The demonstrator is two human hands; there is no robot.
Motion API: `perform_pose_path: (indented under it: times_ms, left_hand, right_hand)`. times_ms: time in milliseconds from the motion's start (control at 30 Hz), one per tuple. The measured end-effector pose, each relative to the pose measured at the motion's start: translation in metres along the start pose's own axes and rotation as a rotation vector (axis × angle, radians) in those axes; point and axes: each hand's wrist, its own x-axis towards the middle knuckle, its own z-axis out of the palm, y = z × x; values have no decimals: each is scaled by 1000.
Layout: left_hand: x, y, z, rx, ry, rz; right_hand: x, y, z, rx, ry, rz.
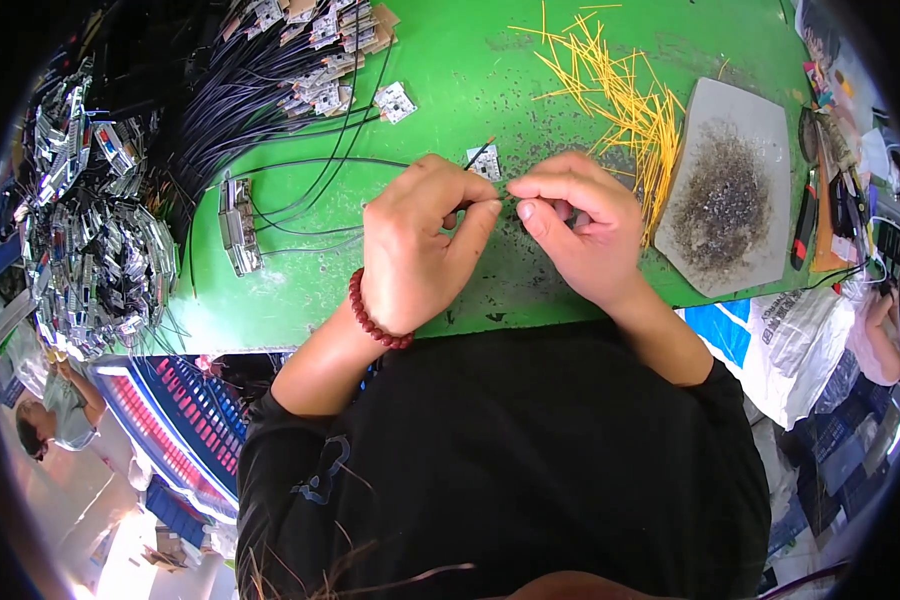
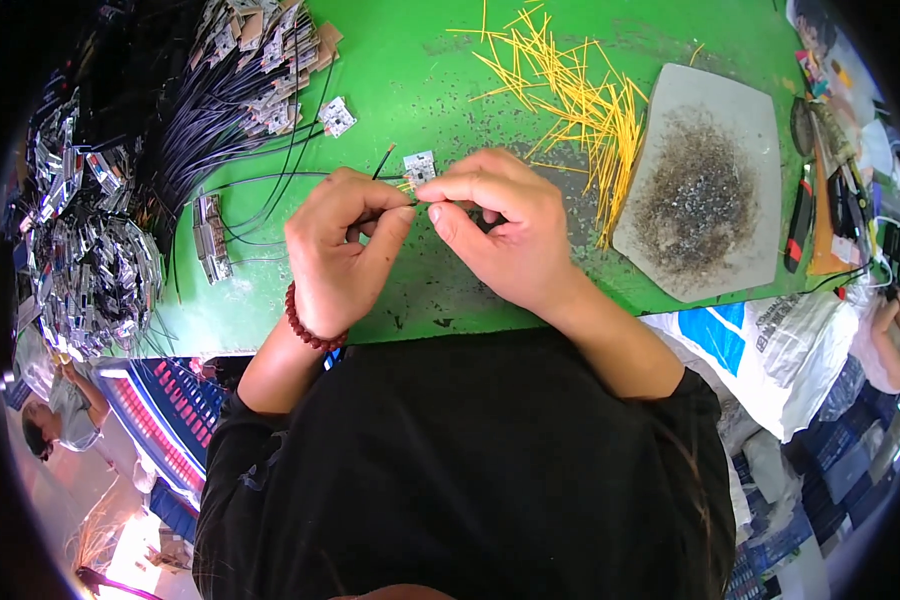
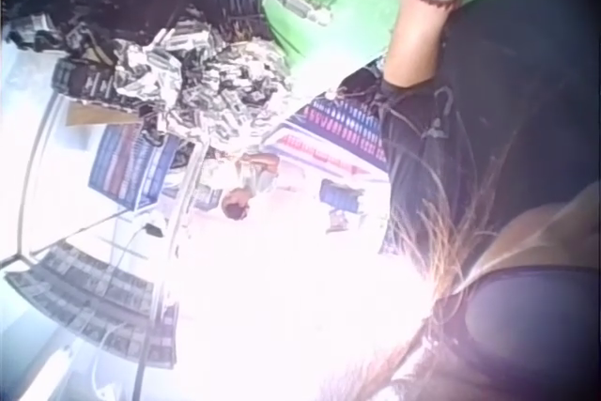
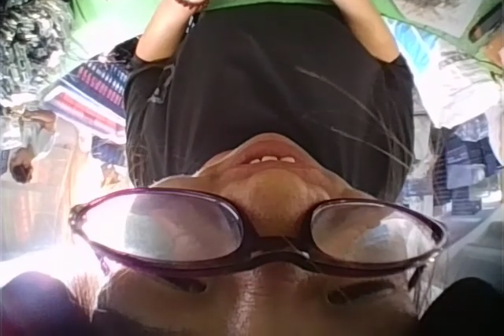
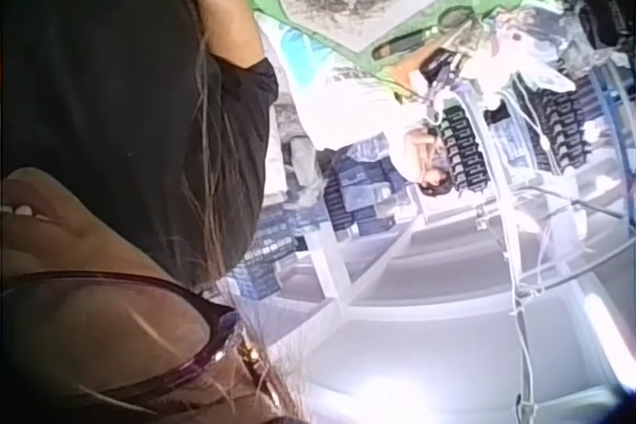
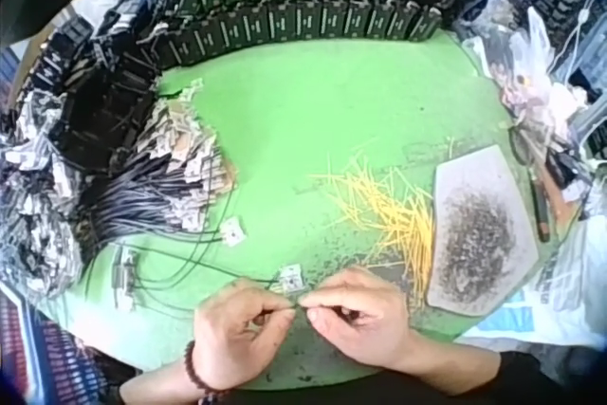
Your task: The person picks up a circuit board and wires, then uses a soldering iron to join the wires to the board. They then place the circuit board into a black plastic toy car body and continue soldering the connections.
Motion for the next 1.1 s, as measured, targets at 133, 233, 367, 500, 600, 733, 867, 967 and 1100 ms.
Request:
perform_pose_path:
  times_ms: [133, 233, 367, 500, 600, 733, 867, 967, 1100]
  left_hand:
    - [-2, -1, 2, 17, -2, 9]
    - [-1, -3, 2, 40, 31, 37]
    - [1, 1, 4, 32, 45, 49]
    - [6, 13, 1, 9, -53, -47]
    - [6, 5, 7, 106, -65, 27]
    - [7, -19, 15, 424, -82, 209]
    - [8, -32, 30, 471, -95, 286]
    - [12, -28, 42, 452, -99, 320]
    - [22, -25, 54, 402, -131, 303]
  right_hand:
    - [0, 4, 2, 124, -26, 90]
    - [2, 5, 1, 163, -12, 149]
    - [8, 3, -1, 257, -71, 252]
    - [3, 3, -6, 544, -197, 520]
    - [-7, 9, -9, 173, -105, 262]
    - [-15, -8, -77, -61, 94, -33]
    - [-41, 19, -183, 109, 665, 154]
    - [-63, 37, -305, 369, 1083, 211]
    - [-51, 75, -387, 359, 1222, 299]
